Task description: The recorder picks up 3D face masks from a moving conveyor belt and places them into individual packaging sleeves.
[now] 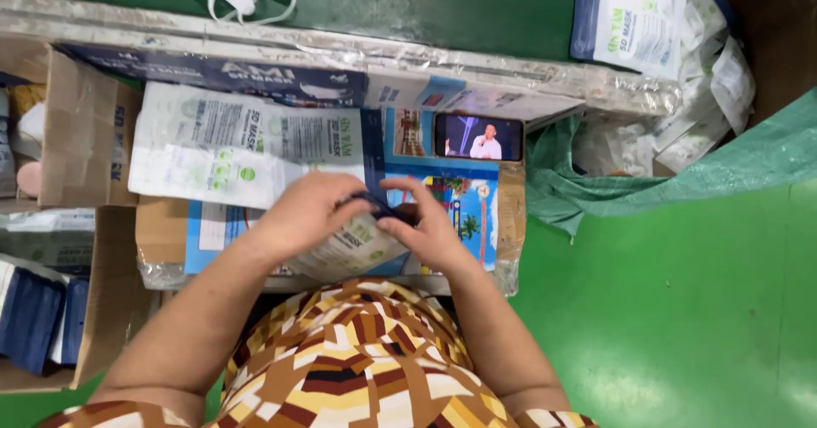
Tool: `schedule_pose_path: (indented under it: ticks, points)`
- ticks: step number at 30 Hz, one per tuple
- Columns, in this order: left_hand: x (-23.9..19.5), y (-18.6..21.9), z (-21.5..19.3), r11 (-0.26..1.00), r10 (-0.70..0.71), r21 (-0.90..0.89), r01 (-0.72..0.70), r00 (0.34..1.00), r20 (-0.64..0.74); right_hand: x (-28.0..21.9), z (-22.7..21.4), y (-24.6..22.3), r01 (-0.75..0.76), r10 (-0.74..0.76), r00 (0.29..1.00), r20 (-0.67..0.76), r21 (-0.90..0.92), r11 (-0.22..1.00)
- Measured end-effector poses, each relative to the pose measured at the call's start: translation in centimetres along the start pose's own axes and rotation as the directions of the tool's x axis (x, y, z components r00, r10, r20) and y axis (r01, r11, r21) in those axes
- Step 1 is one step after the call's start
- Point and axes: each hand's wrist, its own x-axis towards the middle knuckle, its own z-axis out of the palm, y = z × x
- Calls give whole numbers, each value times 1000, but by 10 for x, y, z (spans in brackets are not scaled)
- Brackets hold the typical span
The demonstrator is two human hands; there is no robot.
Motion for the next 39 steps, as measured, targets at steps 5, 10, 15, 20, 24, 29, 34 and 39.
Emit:
schedule_pose_path:
  ticks: [5,10,15,20,24,29,34,39]
  points:
    - [-3,-2,13,980,169,98,-174,984,56,-3,10,37,-46,47,999,-12,62,997]
    - [-11,-23,4,997,74,44,-71,993,-88,-1,-26,51,-42,63,989,135,-152,987]
    - [-24,-52,-13,930,116,359,-78,989,-87,-3,-76,19,47,186,878,-442,464,884]
    - [-37,-98,0,756,140,623,-201,979,146,2,-66,48,170,224,859,-460,670,723]
    - [-46,-137,12,845,203,481,-232,973,112,-4,-18,108,-64,187,913,-362,324,944]
    - [-56,-140,1,897,315,324,-300,949,9,-4,9,74,168,-351,884,-309,-491,855]
    - [-78,-139,-46,933,226,319,-167,961,-159,-3,14,66,138,-318,928,-194,-614,777]
    - [-98,-172,-76,942,16,327,76,963,-268,-3,22,71,144,-363,917,-169,-706,693]
